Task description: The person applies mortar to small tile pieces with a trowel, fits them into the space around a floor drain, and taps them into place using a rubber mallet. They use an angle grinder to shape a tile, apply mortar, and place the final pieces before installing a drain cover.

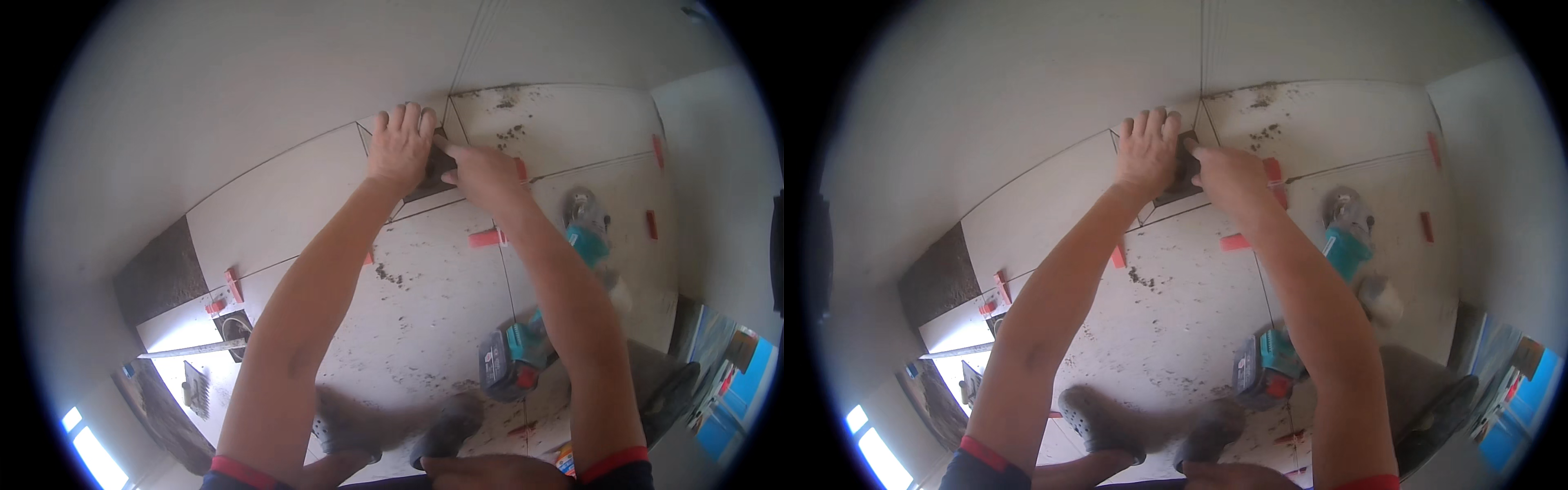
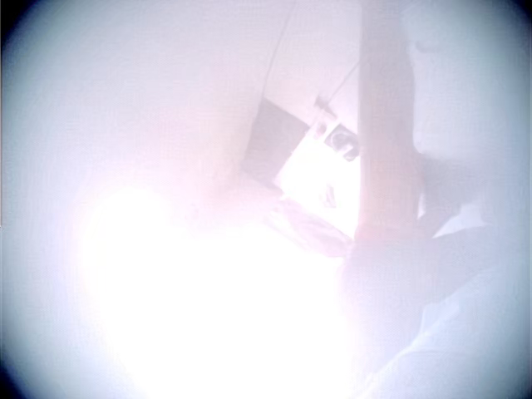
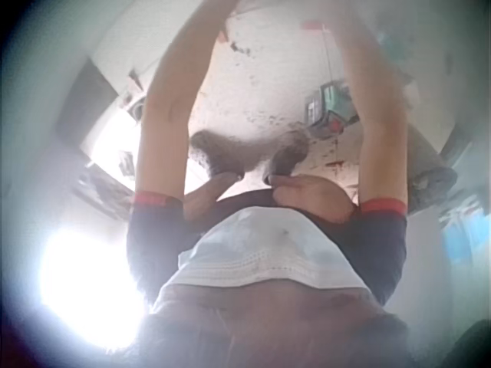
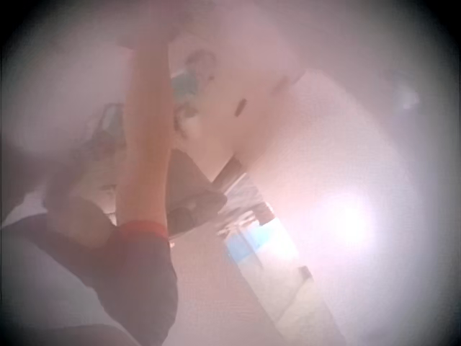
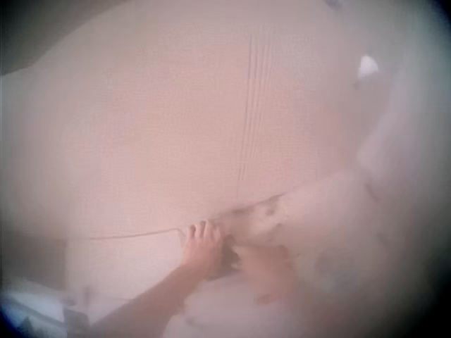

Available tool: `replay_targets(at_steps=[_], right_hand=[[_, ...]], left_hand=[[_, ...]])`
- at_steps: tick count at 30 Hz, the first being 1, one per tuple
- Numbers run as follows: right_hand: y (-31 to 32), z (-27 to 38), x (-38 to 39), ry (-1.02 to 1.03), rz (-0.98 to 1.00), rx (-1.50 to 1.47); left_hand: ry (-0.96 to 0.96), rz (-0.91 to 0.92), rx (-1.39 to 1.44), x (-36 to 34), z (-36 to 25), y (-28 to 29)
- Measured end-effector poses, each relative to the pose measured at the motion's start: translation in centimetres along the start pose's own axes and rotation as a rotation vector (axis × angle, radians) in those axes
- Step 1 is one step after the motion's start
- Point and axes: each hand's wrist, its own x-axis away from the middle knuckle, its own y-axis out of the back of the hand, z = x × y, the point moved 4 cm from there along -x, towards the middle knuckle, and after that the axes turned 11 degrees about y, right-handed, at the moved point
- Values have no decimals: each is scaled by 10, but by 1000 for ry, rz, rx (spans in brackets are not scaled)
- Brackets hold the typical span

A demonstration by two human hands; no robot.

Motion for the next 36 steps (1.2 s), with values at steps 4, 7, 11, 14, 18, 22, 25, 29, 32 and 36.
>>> replay_targets(at_steps=[4, 7, 11, 14, 18, 22, 25, 29, 32, 36], right_hand=[[3, 3, -4, -80, 116, -23], [1, -3, -4, -110, 128, -24], [0, -5, -1, -64, 67, -46], [-1, -4, -4, -77, 89, -61], [2, 1, -6, -116, 129, -51], [2, -2, -5, -83, 142, 25], [-5, -10, -6, -88, 143, 30], [-4, -6, -7, -93, 100, -11], [-8, -7, -8, -90, 38, -50], [4, 0, -3, -116, 12, -116]], left_hand=[[-70, -38, -7, -2, -1, -3], [-128, 41, 7, -6, -6, 8], [-152, 76, 52, -8, -1, 14], [-117, 134, 53, -8, 13, 16], [-122, 98, 13, -8, 11, 8], [-231, 152, -76, -15, -10, 2], [-254, 98, -31, -19, -17, 12], [-34, 12, 356, -11, 25, 31], [160, 15, 615, 10, 46, 37], [451, 244, 729, 51, 47, 46]])
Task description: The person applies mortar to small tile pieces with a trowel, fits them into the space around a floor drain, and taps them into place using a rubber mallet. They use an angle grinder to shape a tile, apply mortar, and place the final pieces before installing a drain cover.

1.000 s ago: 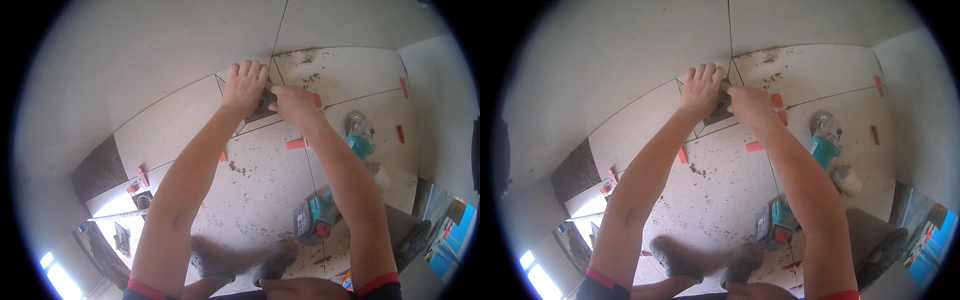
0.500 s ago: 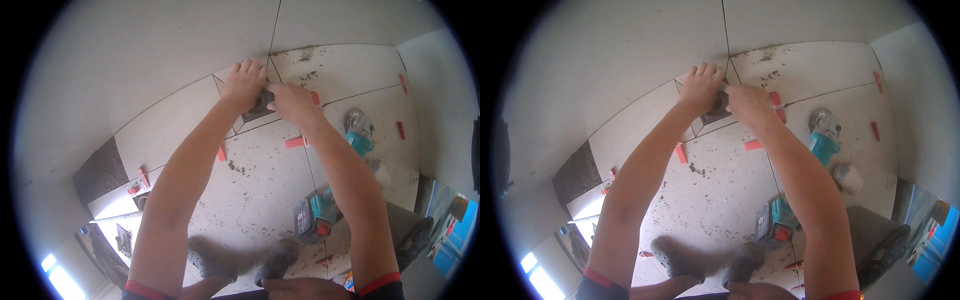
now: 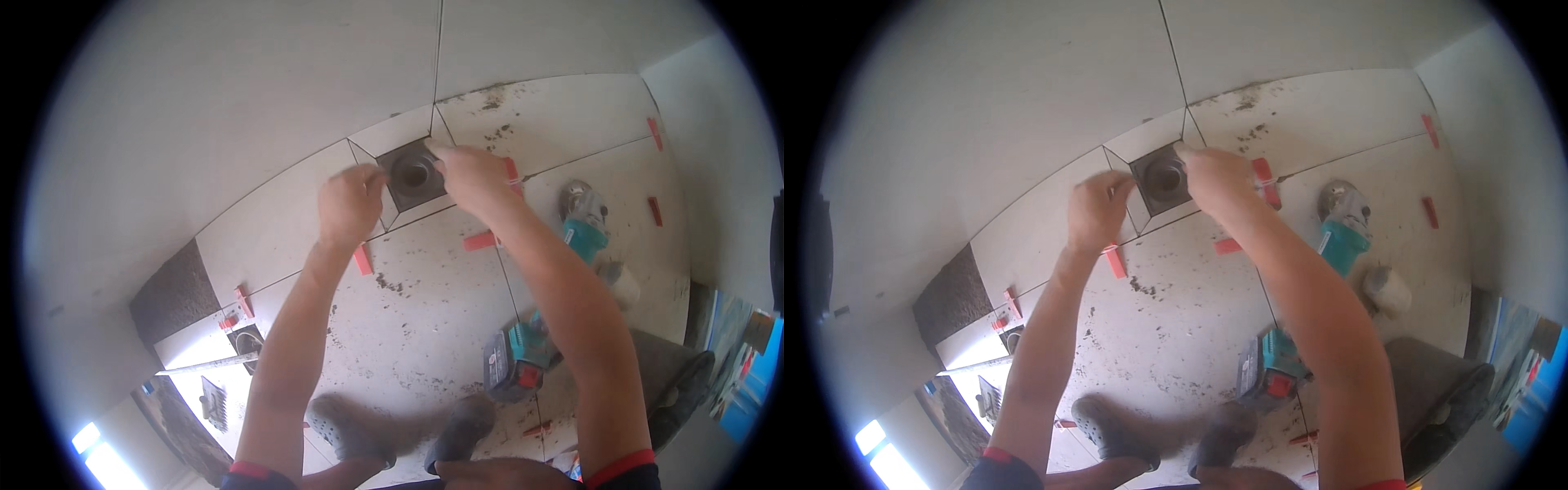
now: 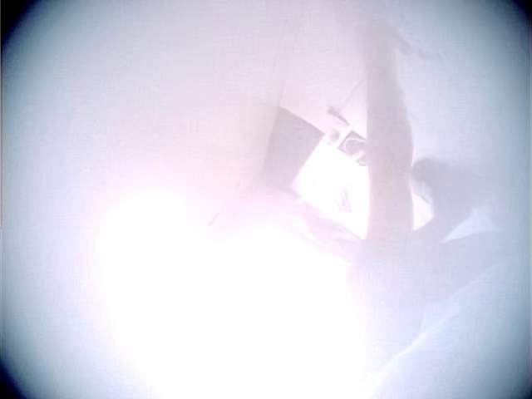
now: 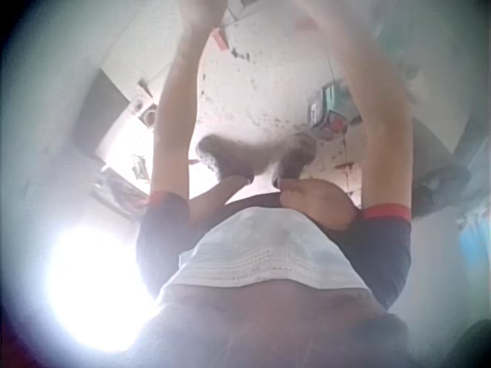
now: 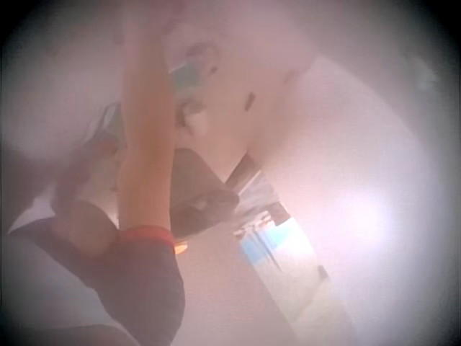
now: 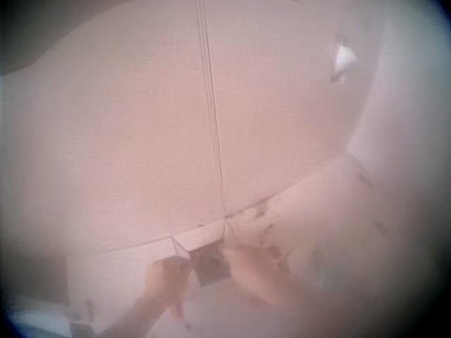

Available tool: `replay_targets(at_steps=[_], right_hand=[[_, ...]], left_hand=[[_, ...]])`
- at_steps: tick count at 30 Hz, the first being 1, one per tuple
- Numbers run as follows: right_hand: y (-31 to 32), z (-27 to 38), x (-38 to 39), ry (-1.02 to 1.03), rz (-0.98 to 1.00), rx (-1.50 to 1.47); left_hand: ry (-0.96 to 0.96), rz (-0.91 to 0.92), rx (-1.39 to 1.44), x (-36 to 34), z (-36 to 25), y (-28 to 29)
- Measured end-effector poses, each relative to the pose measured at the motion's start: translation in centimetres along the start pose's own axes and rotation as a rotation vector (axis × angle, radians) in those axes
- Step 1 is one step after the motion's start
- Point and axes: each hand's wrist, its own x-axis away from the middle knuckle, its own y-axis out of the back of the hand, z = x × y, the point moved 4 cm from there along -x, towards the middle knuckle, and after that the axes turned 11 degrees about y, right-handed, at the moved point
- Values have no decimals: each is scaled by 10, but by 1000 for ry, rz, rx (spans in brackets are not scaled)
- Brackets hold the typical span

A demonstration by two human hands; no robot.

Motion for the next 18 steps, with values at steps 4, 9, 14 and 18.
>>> replay_targets(at_steps=[4, 9, 14, 18], right_hand=[[17, -26, 18, 4, -214, 20], [51, -35, 40, -198, -232, -134], [70, -25, 70, -303, -221, -302], [85, -3, 109, -269, -325, -409]], left_hand=[[116, 94, -74, 44, -10, 3], [-357, 7, 41, 108, -12, -18], [-271, 140, 124, 124, -9, -32], [-148, 15, 30, 84, 6, -21]])
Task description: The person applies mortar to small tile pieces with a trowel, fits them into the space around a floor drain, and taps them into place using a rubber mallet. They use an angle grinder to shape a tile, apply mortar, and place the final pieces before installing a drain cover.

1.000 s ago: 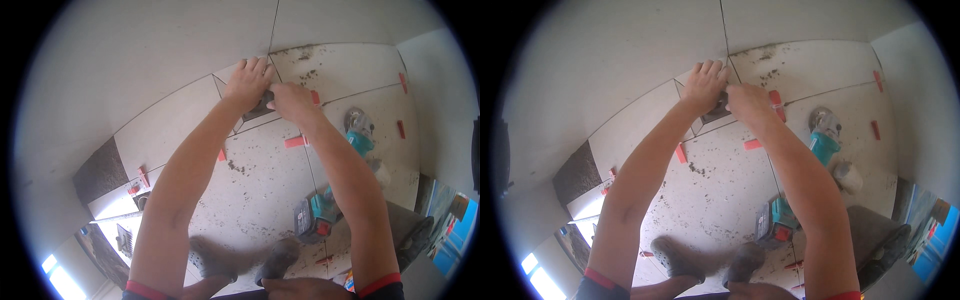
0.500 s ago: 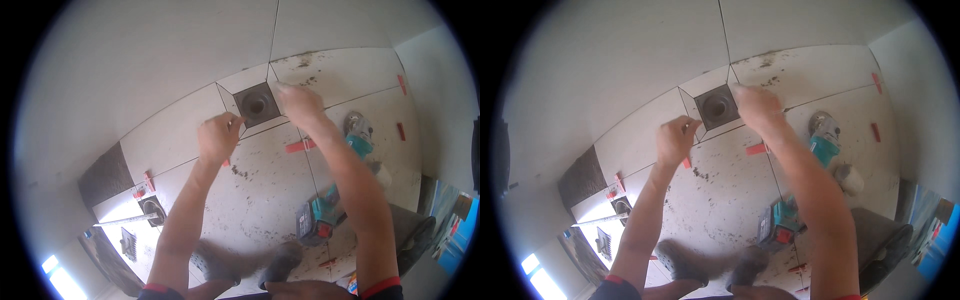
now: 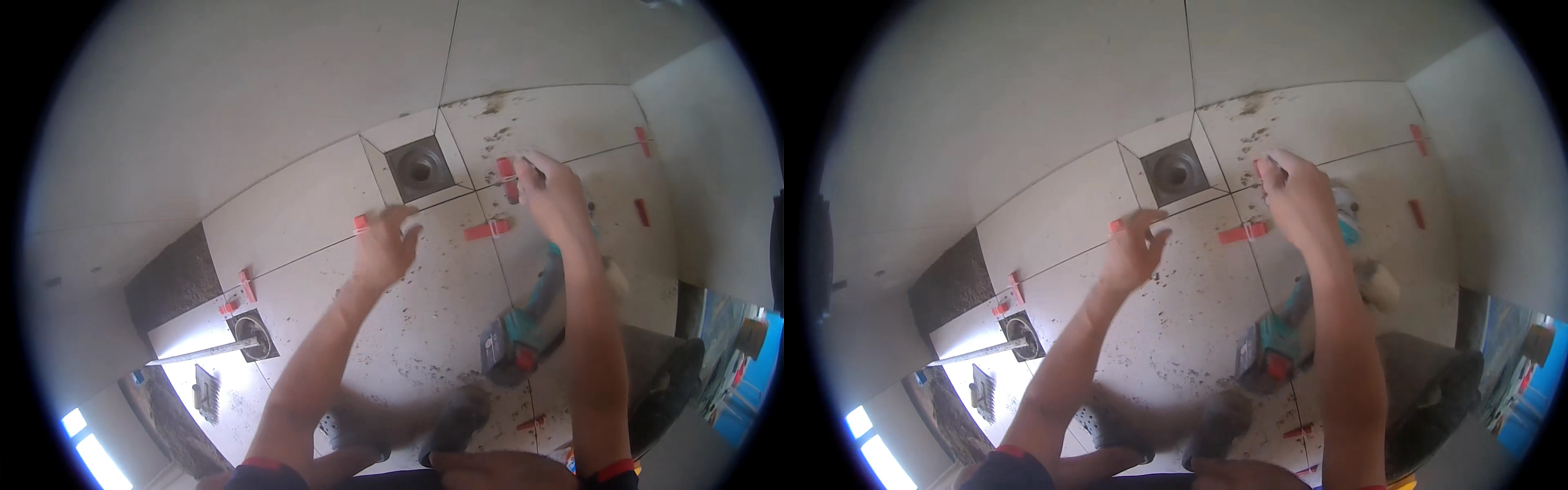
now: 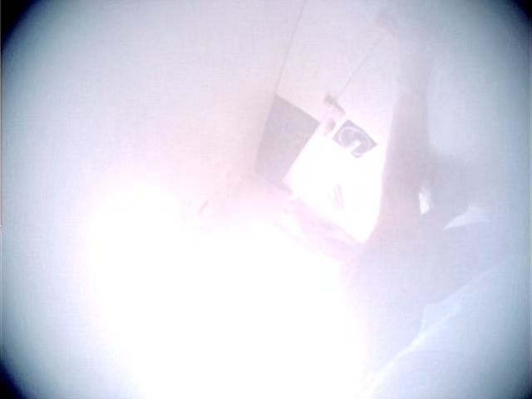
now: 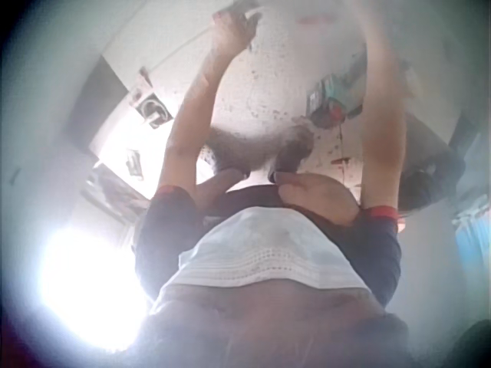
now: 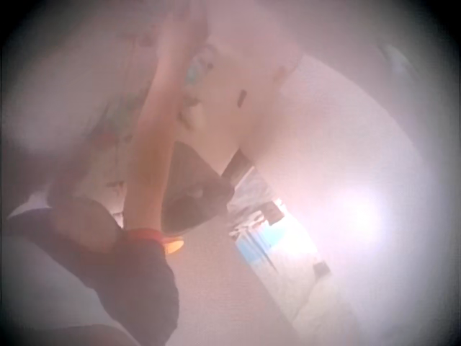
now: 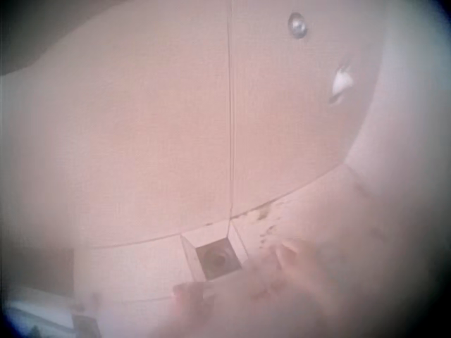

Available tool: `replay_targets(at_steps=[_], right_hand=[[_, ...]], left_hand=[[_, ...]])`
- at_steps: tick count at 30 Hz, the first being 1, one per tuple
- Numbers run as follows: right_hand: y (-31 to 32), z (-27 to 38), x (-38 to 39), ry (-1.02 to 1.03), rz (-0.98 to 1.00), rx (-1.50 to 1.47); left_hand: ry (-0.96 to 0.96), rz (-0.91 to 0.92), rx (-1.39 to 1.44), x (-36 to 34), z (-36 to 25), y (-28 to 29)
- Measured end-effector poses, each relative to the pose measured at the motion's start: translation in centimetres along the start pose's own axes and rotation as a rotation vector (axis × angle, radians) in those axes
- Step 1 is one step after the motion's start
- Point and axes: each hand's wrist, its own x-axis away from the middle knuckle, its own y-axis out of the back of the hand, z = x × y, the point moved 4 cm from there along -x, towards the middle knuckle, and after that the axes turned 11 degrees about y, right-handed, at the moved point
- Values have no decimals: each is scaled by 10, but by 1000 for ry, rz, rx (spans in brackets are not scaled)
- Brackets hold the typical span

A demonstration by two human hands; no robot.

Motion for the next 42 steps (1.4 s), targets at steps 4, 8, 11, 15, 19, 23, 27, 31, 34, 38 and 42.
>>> replay_targets(at_steps=[4, 8, 11, 15, 19, 23, 27, 31, 34, 38, 42], right_hand=[[13, -1, 57, 62, -147, -173], [9, -4, 108, -35, -74, -268], [-3, -12, 130, -85, -60, -401], [-3, -18, 145, -118, -53, -391], [2, -18, 153, -120, -59, -392], [10, -22, 163, -124, -76, -369], [15, -9, 174, -96, -65, -354], [3, 16, 199, -53, 28, -403], [-11, 21, 216, 61, 77, -419], [-55, 49, 223, 45, 357, -753], [-97, 60, 230, 74, 547, -806]], left_hand=[[55, 110, -72, -62, -3, 1], [35, 385, -232, -95, -12, -16], [-87, 452, -440, -110, -4, -45], [-41, 529, -456, -125, 4, -60], [-83, 492, -462, -131, 7, -58], [6, 514, -317, -124, -19, -38], [58, 520, -79, -95, -59, 34], [123, 735, -21, -50, -60, 126], [306, 1062, -343, 2, -47, 146], [667, 1468, -348, 118, 38, 180], [585, 1479, -142, 203, 50, 132]])
